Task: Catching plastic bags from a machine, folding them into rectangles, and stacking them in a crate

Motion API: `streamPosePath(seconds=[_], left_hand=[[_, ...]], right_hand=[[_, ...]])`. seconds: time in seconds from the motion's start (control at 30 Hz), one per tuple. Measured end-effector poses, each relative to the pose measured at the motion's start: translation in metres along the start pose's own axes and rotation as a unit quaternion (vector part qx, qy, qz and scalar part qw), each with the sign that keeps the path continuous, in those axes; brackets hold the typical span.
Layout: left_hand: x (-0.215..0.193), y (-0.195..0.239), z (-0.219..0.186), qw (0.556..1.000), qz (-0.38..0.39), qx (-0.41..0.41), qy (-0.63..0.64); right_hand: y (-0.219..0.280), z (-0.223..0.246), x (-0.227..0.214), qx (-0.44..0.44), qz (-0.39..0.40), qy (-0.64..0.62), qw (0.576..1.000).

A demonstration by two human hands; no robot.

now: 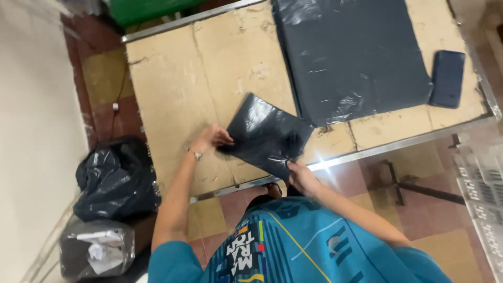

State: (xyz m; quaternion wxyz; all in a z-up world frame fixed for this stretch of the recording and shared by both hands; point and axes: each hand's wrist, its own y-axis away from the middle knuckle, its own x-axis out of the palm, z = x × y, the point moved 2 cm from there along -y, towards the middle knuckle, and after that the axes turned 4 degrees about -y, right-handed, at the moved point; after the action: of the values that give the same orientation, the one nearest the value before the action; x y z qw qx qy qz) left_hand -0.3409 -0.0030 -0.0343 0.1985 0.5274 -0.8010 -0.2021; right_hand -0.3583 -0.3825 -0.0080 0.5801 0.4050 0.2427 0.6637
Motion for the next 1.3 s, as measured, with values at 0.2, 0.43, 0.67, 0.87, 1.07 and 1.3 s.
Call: streamPosePath(seconds=[0.2, 0.43, 0.67, 0.87, 1.07, 1.3], left_hand=[[0.041, 0.013, -0.016, 0.823, -0.435, 0.108, -0.350], [0.044, 0.030, -0.079, 0.788, -0.405, -0.184, -0.426], [-0.001, 0.050, -0.124, 0.577, -0.498, -0.289, -0.579], [0.201, -0.155, -0.217, 0.460, -0.488, 0.230, -0.706], [0.181, -0.191, -0.172, 0.552, -0.279, 0.303, -0.725], [0.168, -0.181, -0.180, 0.647, -0.205, 0.235, -0.696]], right_hand=[[0.057, 0.052, 0.026, 0.036, 0.089, -0.105, 0.990], [0.001, 0.097, -0.054, 0.020, 0.179, 0.089, 0.980], [-0.129, 0.344, -0.193, -0.483, -0.335, 0.620, 0.520], [-0.177, 0.410, -0.218, -0.263, -0.399, 0.661, 0.578], [-0.166, 0.437, -0.220, -0.205, -0.295, 0.668, 0.651], [-0.153, 0.450, -0.226, -0.186, -0.117, 0.587, 0.779]])
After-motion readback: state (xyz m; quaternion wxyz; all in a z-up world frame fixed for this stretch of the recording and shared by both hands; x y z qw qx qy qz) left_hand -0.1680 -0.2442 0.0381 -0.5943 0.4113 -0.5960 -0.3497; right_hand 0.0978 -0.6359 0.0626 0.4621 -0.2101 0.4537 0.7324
